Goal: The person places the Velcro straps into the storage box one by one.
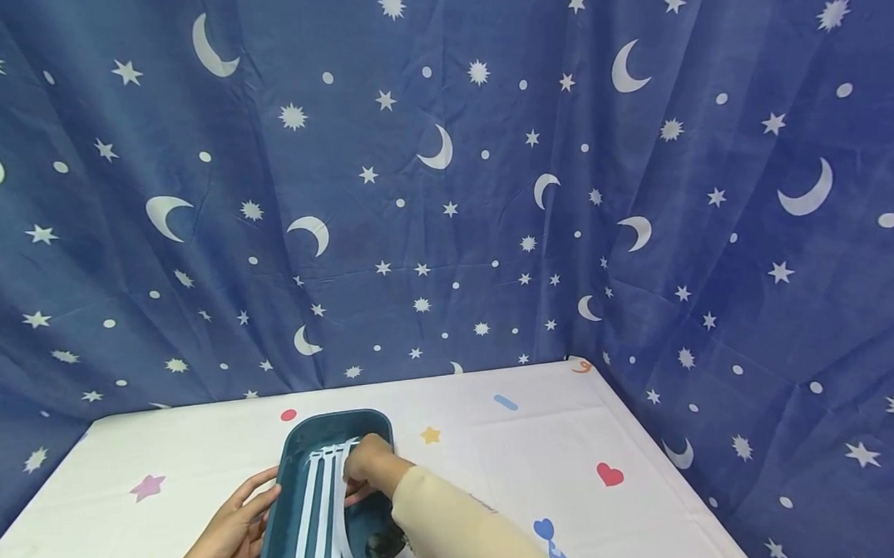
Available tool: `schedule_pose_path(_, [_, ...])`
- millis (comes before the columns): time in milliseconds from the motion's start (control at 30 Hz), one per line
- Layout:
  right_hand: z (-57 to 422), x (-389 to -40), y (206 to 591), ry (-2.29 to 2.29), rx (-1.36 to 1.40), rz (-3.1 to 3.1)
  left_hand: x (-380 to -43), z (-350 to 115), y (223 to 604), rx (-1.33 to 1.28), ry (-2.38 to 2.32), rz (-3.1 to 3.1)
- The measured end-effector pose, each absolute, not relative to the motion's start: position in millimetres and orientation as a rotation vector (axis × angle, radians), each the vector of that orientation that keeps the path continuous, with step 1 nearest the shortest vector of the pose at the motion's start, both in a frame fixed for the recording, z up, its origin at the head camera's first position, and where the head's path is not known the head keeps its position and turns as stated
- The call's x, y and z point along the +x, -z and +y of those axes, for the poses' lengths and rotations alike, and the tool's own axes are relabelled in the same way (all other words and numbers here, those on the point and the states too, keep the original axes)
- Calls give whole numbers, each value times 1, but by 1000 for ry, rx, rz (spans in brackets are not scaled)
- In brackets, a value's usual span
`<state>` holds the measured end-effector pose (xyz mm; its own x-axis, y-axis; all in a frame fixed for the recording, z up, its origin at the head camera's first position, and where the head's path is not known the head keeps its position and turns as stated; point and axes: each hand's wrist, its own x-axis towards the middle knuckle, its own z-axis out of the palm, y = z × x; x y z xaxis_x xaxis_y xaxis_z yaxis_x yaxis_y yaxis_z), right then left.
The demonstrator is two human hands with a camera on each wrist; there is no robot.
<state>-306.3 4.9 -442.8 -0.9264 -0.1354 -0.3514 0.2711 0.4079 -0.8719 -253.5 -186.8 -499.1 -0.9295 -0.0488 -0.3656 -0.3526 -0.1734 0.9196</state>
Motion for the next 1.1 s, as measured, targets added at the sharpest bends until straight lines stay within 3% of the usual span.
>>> schedule_pose_path(700, [-5, -309, 460, 1364, 202, 2426, -255, -188, 498, -490, -2200, 1864])
schedule_pose_path(1100, [-9, -312, 467, 999, 67, 2761, -254, -187, 497, -507, -2210, 1851])
